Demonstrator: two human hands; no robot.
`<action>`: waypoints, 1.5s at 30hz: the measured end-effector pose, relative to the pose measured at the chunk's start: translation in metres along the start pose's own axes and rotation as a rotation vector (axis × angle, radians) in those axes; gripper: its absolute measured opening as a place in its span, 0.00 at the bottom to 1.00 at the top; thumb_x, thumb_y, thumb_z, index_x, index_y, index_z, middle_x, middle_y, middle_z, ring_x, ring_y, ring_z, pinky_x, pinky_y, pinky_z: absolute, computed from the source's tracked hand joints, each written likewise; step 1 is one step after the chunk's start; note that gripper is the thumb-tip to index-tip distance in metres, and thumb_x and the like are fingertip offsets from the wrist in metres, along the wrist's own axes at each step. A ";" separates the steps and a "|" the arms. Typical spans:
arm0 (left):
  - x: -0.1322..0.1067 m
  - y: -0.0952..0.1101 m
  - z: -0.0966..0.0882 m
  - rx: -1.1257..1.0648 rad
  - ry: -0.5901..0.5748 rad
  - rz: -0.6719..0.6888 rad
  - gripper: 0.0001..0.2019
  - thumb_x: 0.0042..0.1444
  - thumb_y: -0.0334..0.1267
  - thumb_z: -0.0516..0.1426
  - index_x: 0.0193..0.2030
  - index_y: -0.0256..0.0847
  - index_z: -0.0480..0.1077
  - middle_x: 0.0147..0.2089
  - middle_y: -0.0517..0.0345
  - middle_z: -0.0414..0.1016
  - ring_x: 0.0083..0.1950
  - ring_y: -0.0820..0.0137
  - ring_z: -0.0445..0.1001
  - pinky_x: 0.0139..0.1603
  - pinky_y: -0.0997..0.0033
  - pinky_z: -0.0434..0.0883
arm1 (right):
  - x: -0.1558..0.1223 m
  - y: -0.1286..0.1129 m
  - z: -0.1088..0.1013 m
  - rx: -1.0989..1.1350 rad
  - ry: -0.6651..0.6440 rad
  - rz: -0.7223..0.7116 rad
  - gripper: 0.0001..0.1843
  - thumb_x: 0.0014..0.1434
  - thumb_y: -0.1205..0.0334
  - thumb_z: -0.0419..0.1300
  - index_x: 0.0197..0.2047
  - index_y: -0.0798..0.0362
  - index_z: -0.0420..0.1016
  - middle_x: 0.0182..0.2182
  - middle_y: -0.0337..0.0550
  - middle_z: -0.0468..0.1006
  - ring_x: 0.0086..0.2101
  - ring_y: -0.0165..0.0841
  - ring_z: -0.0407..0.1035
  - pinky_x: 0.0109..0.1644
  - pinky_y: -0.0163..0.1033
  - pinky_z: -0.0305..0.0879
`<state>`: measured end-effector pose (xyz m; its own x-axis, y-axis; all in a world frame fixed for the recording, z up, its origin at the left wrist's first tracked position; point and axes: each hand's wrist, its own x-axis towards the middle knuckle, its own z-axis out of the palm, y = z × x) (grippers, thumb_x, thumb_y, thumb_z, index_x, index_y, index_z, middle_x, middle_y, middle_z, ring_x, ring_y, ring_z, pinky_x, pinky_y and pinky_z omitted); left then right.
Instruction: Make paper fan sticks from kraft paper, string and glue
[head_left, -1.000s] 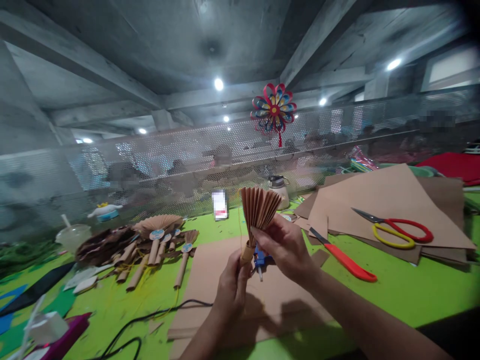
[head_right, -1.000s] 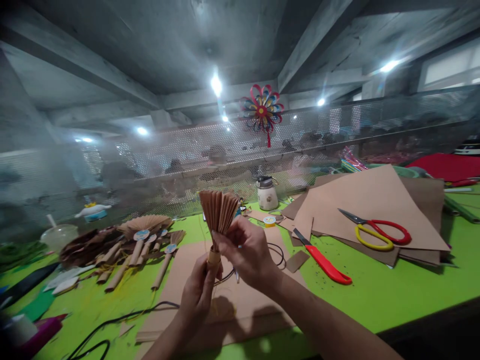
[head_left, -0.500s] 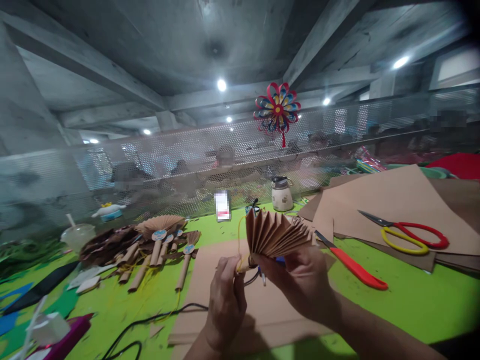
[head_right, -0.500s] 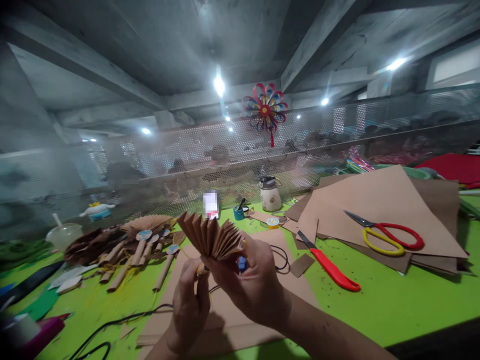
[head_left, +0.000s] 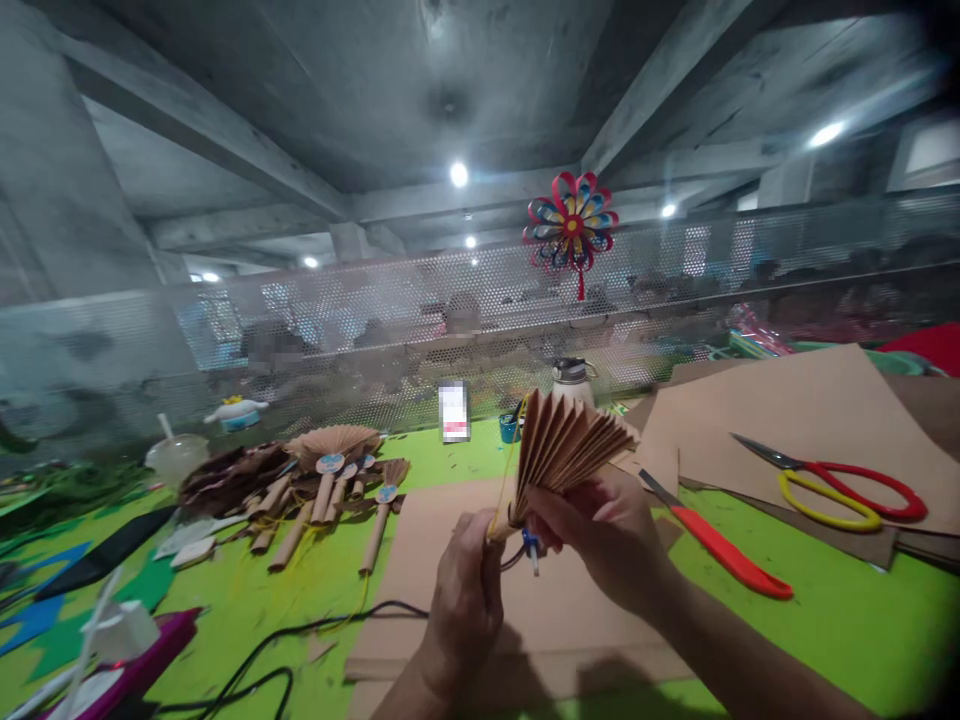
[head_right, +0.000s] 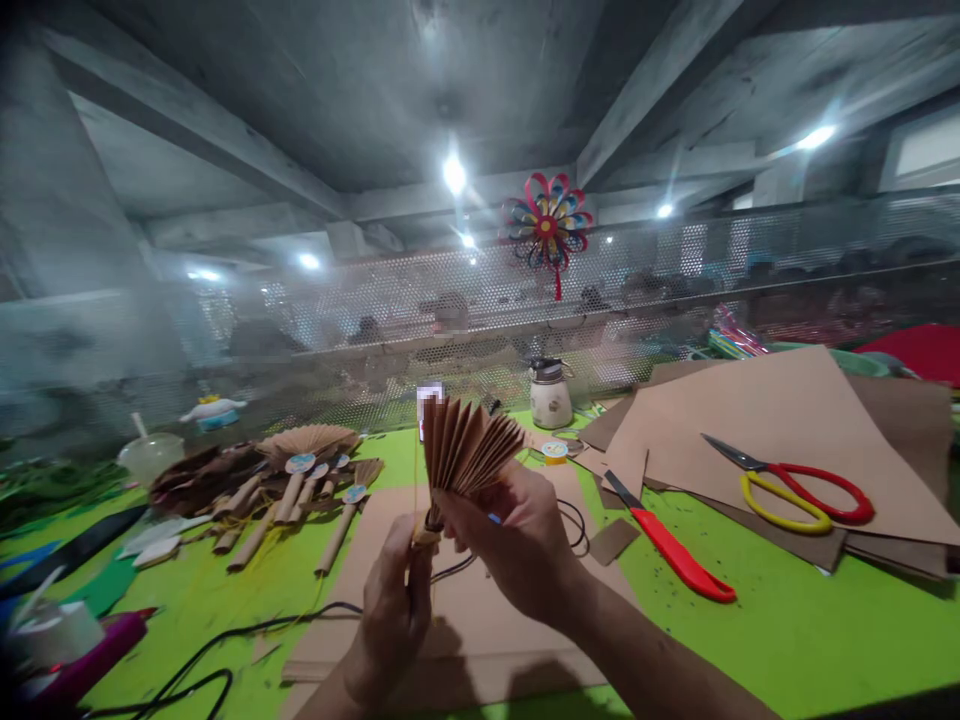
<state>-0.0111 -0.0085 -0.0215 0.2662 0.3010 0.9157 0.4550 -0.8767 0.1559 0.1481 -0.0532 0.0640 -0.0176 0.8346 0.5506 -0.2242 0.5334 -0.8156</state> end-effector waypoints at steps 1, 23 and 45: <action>0.000 0.000 0.000 -0.016 -0.002 -0.001 0.20 0.61 0.24 0.47 0.59 0.39 0.57 0.41 0.50 0.69 0.39 0.69 0.70 0.39 0.70 0.71 | 0.001 -0.001 -0.002 -0.016 -0.045 0.001 0.16 0.57 0.57 0.61 0.22 0.54 0.66 0.17 0.36 0.68 0.18 0.24 0.60 0.21 0.31 0.59; -0.002 -0.005 0.006 0.064 -0.017 0.007 0.23 0.60 0.22 0.49 0.61 0.38 0.57 0.43 0.49 0.69 0.43 0.67 0.70 0.44 0.68 0.71 | -0.002 0.016 0.002 -0.368 0.197 -0.196 0.12 0.55 0.56 0.62 0.26 0.53 0.67 0.18 0.37 0.69 0.19 0.27 0.62 0.21 0.34 0.61; -0.005 -0.005 0.007 0.018 -0.091 -0.095 0.18 0.62 0.26 0.47 0.59 0.40 0.57 0.38 0.52 0.68 0.38 0.68 0.69 0.38 0.69 0.71 | 0.013 0.015 -0.011 -0.128 -0.033 0.071 0.15 0.56 0.53 0.62 0.28 0.54 0.65 0.15 0.32 0.65 0.15 0.23 0.57 0.17 0.31 0.54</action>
<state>-0.0084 -0.0027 -0.0292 0.2967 0.4163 0.8595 0.4968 -0.8359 0.2334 0.1553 -0.0326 0.0566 -0.0616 0.8672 0.4942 -0.0947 0.4878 -0.8678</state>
